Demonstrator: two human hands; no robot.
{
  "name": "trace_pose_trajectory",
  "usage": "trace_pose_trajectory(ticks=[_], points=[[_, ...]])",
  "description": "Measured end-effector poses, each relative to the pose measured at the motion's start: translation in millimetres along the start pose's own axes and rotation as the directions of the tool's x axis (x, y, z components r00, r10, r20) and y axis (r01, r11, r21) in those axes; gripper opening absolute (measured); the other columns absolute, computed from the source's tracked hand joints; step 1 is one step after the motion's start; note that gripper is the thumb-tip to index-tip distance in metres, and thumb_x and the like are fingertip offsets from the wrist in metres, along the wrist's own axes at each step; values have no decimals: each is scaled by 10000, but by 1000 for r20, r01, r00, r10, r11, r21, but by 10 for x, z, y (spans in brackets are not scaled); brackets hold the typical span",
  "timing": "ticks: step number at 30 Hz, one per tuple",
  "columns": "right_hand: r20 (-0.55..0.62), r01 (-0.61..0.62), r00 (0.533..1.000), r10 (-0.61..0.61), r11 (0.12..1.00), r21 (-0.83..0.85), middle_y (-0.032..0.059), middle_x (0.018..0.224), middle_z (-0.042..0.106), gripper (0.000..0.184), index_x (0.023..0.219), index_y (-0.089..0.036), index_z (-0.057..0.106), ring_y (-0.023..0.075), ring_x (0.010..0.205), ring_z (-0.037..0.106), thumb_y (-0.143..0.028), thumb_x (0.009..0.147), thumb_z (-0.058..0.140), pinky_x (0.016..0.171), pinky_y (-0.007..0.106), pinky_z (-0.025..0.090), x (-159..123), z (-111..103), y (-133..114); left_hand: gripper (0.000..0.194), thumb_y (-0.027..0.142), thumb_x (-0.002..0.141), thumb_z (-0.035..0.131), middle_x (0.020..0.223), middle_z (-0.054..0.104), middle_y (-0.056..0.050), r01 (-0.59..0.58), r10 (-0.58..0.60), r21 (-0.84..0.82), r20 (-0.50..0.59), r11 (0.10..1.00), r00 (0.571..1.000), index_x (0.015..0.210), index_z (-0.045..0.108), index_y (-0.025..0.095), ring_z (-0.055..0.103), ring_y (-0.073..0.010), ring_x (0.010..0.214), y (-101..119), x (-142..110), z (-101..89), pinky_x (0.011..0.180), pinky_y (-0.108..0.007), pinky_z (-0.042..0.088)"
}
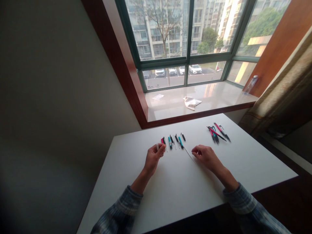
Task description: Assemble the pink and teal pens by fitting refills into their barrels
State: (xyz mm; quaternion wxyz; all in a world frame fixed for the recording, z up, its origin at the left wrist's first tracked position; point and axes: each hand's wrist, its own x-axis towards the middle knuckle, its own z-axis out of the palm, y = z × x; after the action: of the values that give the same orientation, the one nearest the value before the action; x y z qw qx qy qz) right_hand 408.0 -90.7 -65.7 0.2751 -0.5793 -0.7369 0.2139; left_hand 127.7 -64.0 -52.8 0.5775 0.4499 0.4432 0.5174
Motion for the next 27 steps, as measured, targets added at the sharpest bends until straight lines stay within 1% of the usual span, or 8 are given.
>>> trace_pose_trajectory(ticks=[2, 4, 8, 12, 17, 24, 27], points=[[5, -19, 1000, 19, 999, -46, 52, 798, 752, 240, 857, -243, 765, 219, 680, 673, -423, 930, 623, 655, 333, 506, -81, -51, 21, 409, 520, 738, 851, 683, 572, 9, -1, 1, -4, 2, 1000, 1000, 839, 736, 140, 414, -86, 600, 5, -2, 8, 566, -236, 321], [3, -54, 999, 55, 993, -102, 50, 752, 741, 267, 791, -247, 749, 221, 648, 662, -453, 919, 636, 621, 333, 481, -160, -52, 9, 409, 521, 743, 847, 678, 566, 11, 0, 0, -6, 6, 1000, 1000, 834, 733, 139, 407, -86, 598, 10, -5, 14, 566, -238, 318], [13, -94, 995, 98, 980, -178, 43, 726, 729, 264, 740, -252, 714, 224, 641, 662, -429, 914, 623, 614, 339, 453, -274, 62, -68, 412, 528, 740, 844, 673, 567, 11, -2, 2, 7, 5, 1000, 1000, 825, 731, 141, 408, -90, 598, 20, -7, 12, 569, -242, 322], [-1, -135, 991, 137, 972, -193, 50, 742, 735, 238, 742, -243, 701, 225, 664, 670, -376, 914, 605, 635, 338, 448, -283, 146, -106, 416, 533, 738, 844, 665, 564, 11, -10, 10, 15, -8, 1000, 1000, 823, 730, 141, 409, -90, 597, 27, -3, 3, 564, -238, 323], [24, -160, 985, 169, 965, -209, 59, 792, 757, 246, 783, -222, 726, 217, 710, 687, -365, 933, 593, 663, 317, 443, -138, 134, -123, 423, 532, 733, 847, 671, 567, 10, -5, 5, 14, -8, 1000, 1000, 836, 731, 138, 421, -89, 606, -1, 10, -6, 571, -230, 332], [42, -183, 979, 201, 946, -266, 76, 834, 781, 229, 831, -196, 761, 218, 772, 708, -344, 934, 620, 681, 293, 428, 216, 192, -156, 417, 518, 726, 851, 673, 569, 10, 13, -12, 16, -12, 1000, 1000, 850, 732, 137, 435, -95, 622, -31, 16, -22, 589, -229, 340], [30, -196, 977, 213, 938, -286, 91, 851, 787, 224, 842, -195, 773, 230, 792, 713, -343, 930, 629, 690, 296, 428, 365, 230, -158, 419, 522, 718, 853, 670, 564, 12, 15, -14, 16, -13, 1000, 1000, 842, 732, 140, 434, -97, 621, -18, 10, -20, 587, -232, 336]])
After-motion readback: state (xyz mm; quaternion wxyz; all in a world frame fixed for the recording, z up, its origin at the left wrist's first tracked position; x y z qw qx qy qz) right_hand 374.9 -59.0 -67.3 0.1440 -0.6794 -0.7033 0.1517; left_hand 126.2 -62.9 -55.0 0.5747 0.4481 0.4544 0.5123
